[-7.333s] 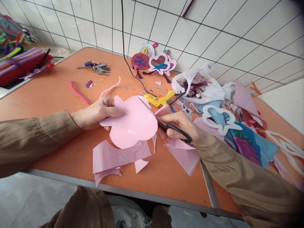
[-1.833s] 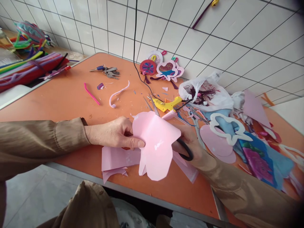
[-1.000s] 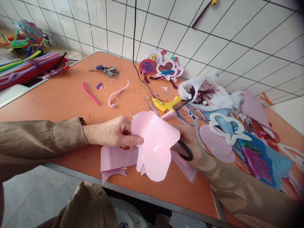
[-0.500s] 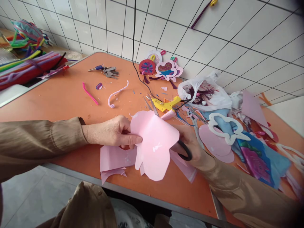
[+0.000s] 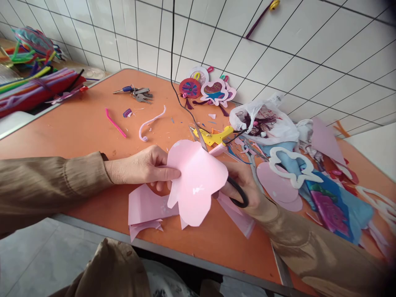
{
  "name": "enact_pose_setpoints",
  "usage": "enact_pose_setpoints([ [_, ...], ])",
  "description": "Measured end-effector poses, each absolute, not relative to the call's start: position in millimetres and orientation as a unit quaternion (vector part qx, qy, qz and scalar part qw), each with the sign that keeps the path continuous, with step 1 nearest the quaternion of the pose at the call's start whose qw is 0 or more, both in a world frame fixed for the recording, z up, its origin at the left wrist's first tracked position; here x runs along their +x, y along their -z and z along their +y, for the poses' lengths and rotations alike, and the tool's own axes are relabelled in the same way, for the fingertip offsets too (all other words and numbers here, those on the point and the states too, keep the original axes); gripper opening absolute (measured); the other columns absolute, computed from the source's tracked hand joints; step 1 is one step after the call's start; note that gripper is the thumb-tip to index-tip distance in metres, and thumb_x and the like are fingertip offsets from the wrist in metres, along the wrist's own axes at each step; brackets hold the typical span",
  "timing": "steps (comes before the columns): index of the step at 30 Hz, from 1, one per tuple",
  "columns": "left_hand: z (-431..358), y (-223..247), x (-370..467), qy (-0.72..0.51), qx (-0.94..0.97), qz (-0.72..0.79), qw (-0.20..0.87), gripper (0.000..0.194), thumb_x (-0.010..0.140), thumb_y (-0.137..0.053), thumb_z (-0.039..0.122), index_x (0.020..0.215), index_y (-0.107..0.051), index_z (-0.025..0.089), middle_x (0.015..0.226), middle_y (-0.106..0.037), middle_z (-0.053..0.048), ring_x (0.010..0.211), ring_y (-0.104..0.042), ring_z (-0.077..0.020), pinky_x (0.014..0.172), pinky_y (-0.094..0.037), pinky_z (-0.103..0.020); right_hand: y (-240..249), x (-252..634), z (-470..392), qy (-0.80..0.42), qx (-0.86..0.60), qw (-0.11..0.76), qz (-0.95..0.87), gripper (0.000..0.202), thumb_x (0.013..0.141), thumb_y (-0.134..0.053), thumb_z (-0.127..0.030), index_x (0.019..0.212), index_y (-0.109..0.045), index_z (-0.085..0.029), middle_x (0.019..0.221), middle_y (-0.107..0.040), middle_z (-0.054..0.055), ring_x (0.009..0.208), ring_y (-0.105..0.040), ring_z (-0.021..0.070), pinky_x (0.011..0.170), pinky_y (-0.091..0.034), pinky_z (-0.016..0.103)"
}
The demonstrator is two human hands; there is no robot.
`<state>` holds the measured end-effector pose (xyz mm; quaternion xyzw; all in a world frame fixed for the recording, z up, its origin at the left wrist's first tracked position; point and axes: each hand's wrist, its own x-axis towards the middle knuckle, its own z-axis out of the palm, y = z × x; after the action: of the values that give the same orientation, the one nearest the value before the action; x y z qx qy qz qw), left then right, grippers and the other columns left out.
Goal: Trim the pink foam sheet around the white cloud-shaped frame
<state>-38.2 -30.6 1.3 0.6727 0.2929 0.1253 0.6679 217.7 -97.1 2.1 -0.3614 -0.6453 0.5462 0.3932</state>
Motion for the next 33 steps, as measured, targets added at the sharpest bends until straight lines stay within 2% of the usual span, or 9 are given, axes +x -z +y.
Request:
enact_pose_setpoints([
  [11,-29,-3,-37,-0.141,0.683,0.291,0.655,0.039,0.084,-0.083,0.042,0.061,-0.069,0.014,0.052,-0.069,-0.006,0.046,-0.058,-0.0091,0.046,-0.046,-0.014,-1,216,-97,-0.54,-0.383,0.392,-0.639,0.055,0.084,-0.082,-0.071,0.074,-0.061,-0.021,0.059,-0.055,-0.003,0.049,-0.052,0.011,0.044,-0.044,0.023],
  [26,-21,-7,-40,-0.199,0.701,0.296,0.618,0.03,0.08,-0.08,0.027,0.057,-0.066,0.015,0.051,-0.067,-0.003,0.045,-0.057,-0.0094,0.046,-0.047,-0.017,-2,218,-96,-0.541,-0.365,0.405,-0.641,0.05,0.088,-0.082,-0.062,0.074,-0.062,-0.019,0.061,-0.057,-0.002,0.051,-0.053,0.0106,0.045,-0.044,0.022],
  [33,-18,2,-41,-0.251,0.698,0.293,0.604,0.035,0.079,-0.078,0.029,0.053,-0.059,0.016,0.05,-0.058,-0.001,0.045,-0.049,-0.008,0.043,-0.039,-0.017,3,220,-94,-0.546,-0.326,0.419,-0.648,0.045,0.093,-0.079,-0.059,0.079,-0.065,-0.018,0.061,-0.056,-0.002,0.05,-0.049,0.0096,0.044,-0.038,0.021],
])
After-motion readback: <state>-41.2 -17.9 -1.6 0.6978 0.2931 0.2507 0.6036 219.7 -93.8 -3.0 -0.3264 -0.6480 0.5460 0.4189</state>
